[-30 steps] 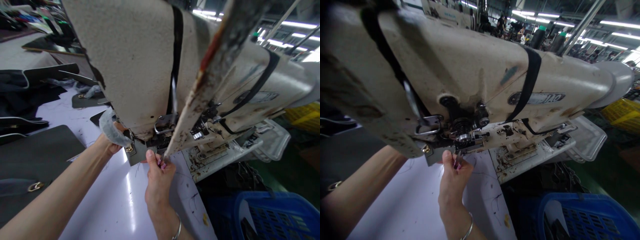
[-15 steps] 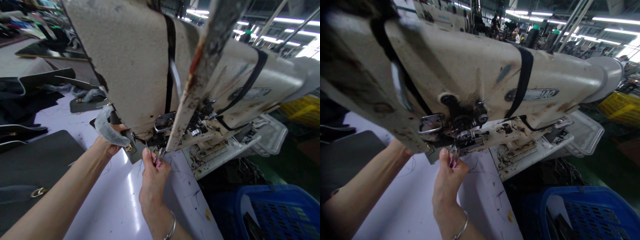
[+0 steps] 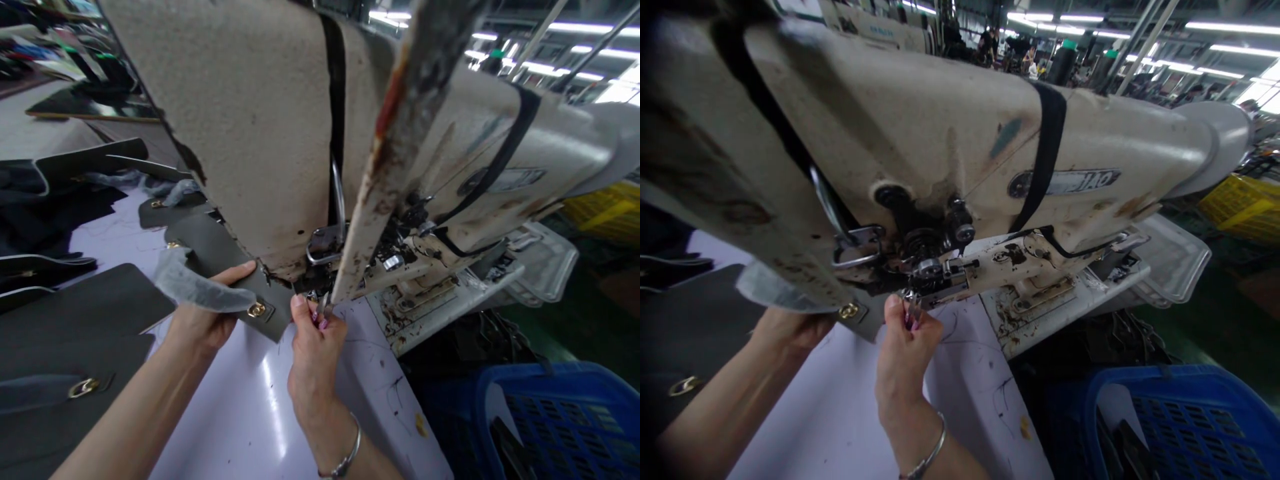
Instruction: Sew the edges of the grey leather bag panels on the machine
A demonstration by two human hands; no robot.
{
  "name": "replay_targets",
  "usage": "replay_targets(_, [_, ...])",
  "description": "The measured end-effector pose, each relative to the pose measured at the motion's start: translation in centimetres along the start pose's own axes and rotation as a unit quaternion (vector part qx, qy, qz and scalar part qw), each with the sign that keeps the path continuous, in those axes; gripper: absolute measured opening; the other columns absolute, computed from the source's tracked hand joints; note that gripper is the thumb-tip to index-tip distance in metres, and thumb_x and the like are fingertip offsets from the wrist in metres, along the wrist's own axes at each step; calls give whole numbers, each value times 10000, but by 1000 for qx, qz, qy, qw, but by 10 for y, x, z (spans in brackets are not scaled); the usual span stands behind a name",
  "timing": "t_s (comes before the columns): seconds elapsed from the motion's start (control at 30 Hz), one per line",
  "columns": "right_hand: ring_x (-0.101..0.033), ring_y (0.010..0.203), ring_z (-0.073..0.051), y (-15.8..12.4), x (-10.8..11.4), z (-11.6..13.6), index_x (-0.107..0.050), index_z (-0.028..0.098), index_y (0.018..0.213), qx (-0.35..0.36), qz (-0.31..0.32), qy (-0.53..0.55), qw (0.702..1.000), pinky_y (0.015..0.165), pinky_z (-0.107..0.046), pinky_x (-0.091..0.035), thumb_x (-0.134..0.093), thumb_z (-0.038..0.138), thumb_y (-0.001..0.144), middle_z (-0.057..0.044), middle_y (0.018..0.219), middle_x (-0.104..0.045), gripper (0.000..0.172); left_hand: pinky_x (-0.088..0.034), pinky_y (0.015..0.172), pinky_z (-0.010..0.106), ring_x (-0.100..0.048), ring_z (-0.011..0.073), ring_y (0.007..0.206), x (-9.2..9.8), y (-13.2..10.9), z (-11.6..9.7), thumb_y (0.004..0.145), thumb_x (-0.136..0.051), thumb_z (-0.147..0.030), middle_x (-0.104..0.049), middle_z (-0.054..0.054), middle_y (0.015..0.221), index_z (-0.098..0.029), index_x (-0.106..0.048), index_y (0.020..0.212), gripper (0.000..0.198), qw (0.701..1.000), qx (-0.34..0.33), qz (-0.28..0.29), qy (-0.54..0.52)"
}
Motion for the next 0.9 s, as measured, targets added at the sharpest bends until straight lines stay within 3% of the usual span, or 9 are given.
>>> replay_targets(0.17, [-262,569,-93,6,4,-1,-450,190,613,-24,26,20,999,504,-249,-223,-701,406,836,56,594,-333,399,-631,623,201,-689,142,660,20,-30,15,728,-779,-57,-741,49,820,-55,-697,919,208,993,-4,-112,-48])
replay_targets(0.3, [-235,555,-91,10,13,4,-429,203,597,-35,61,-30,997,504,-251,-221,-717,417,803,68,583,-299,414,-623,672,171,-664,99,679,28,-60,26,740,-738,-6,-726,-1,863,-115,-700,903,200,982,-14,-172,-79])
replay_targets(0.4, [-229,555,-92,10,21,14,-407,201,541,-17,103,-89,991,518,-254,-216,-695,374,808,71,560,-268,429,-625,668,173,-662,96,700,27,-82,33,716,-752,18,-718,-23,879,-157,-705,902,259,975,-35,-197,-96])
replay_targets(0.5, [-278,566,-99,11,29,21,-519,177,527,0,112,-118,987,527,-250,-255,-687,349,802,62,550,-329,364,-624,657,165,-658,89,703,24,-96,45,742,-742,3,-700,-32,858,-175,-704,876,226,970,-26,-212,-115])
replay_targets(0.7, [-298,560,-100,23,27,26,-602,164,540,23,128,-142,981,548,-252,-301,-691,318,789,57,541,-367,307,-605,716,136,-675,96,794,31,-99,63,708,-756,-35,-717,-30,904,-202,-721,849,221,968,11,-231,-98])
replay_targets(0.77, [-289,564,-99,25,26,28,-592,165,541,37,132,-148,979,556,-253,-294,-684,309,797,57,550,-359,308,-614,694,171,-696,142,835,44,-102,64,696,-801,-129,-730,1,909,-205,-729,842,179,979,39,-199,-28])
replay_targets(0.8, [-285,565,-99,26,26,28,-589,165,542,41,135,-149,979,558,-253,-288,-679,308,802,57,553,-355,310,-623,676,207,-707,178,835,49,-105,65,701,-824,-217,-734,28,889,-200,-734,835,163,986,65,-153,27])
replay_targets(0.83, [-282,565,-98,26,26,28,-590,165,544,42,137,-148,978,557,-252,-283,-676,309,805,57,553,-353,310,-628,644,246,-714,214,799,53,-110,69,707,-837,-323,-732,56,836,-189,-738,814,197,986,105,-87,98])
replay_targets(0.9, [-286,558,-98,27,27,26,-618,161,561,41,140,-146,978,555,-251,-284,-677,312,804,57,550,-364,293,-599,535,283,-684,236,611,60,-129,78,738,-795,-516,-687,94,656,-162,-732,706,361,947,179,68,256])
Point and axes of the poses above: each hand's wrist, its own y-axis towards the middle knuckle, its own x-axis out of the back of the hand, z = x × y, the point moved 8 cm from there along y, towards the middle knuckle
